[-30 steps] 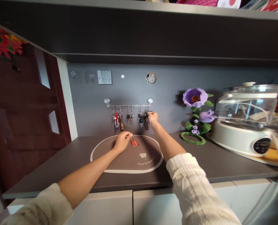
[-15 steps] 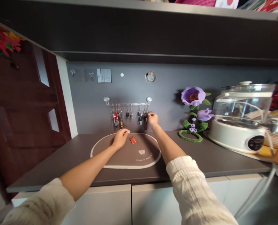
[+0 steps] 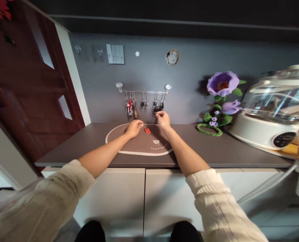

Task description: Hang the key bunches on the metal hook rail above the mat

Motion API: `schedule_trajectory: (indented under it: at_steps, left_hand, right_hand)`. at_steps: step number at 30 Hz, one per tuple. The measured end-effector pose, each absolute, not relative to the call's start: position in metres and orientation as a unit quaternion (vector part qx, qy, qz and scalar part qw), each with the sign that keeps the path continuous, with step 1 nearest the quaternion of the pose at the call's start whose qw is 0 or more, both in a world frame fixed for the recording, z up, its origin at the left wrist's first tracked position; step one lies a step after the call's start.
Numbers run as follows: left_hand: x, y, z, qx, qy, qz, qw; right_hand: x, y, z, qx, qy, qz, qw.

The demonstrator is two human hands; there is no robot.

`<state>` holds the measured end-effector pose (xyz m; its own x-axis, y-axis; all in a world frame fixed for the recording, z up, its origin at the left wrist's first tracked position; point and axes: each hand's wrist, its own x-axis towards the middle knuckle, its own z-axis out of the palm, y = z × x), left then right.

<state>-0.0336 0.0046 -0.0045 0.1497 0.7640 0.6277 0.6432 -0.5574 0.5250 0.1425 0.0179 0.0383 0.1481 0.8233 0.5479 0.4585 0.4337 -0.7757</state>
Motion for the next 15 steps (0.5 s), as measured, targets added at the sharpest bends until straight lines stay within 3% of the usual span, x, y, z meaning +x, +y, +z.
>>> schedule_trajectory:
  at_steps: [4,8,15]
  left_hand:
    - [-0.036,0.004,-0.006,0.764,0.476,0.430,0.066]
    - [-0.037,0.003,-0.005,0.766,0.496,0.403,0.064]
    - [-0.037,0.003,-0.005,0.763,0.529,0.366,0.057]
  right_hand:
    - [0.132,0.008,0.022,-0.543,-0.684,0.183,0.451]
    - [0.127,0.007,0.015,-0.590,-0.733,0.114,0.318]
    - [0.121,0.016,0.010,-0.601,-0.753,0.061,0.261]
